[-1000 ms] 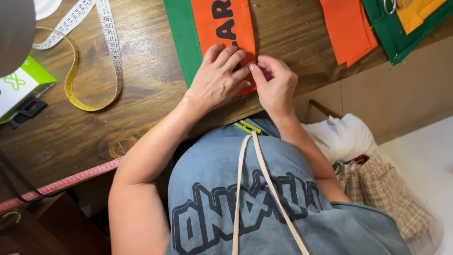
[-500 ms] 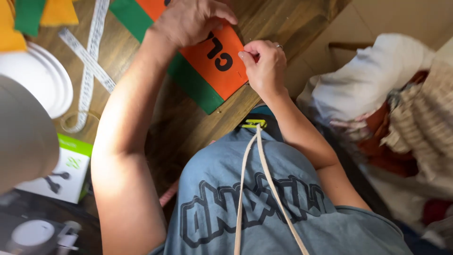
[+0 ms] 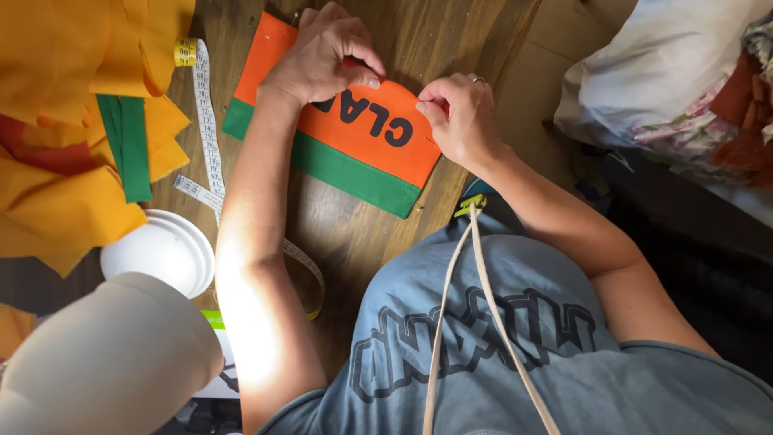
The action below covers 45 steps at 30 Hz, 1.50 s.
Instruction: Measuring and pinning fabric pieces to ensure correct alignment for assembly
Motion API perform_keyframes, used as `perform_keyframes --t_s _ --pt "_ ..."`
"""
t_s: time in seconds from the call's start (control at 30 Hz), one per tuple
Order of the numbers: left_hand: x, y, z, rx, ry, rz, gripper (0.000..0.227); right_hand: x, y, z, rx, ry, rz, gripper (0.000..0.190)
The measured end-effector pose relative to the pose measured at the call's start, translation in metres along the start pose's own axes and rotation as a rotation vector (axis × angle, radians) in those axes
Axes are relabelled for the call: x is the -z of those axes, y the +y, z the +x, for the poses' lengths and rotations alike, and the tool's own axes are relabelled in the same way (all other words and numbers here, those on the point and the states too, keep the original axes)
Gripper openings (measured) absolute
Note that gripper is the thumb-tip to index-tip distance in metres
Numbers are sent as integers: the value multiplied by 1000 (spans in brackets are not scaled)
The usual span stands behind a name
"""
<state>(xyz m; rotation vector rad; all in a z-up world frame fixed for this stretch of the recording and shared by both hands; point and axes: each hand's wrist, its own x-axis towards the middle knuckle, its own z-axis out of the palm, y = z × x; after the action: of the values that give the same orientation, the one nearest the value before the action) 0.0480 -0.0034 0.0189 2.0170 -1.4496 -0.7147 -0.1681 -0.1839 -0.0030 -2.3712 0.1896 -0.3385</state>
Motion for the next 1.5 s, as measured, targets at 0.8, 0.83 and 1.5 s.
perform_keyframes --t_s 0.8,0.83,1.5 --pt "-15 20 -28 -151 362 22 25 15 -23 45 -222 -533 -438 27" --pt "-15 20 -29 -170 389 26 27 17 -24 48 -244 -569 -429 25" --pt "-146 108 -11 700 861 427 106 61 -13 116 -149 -992 -597 52"
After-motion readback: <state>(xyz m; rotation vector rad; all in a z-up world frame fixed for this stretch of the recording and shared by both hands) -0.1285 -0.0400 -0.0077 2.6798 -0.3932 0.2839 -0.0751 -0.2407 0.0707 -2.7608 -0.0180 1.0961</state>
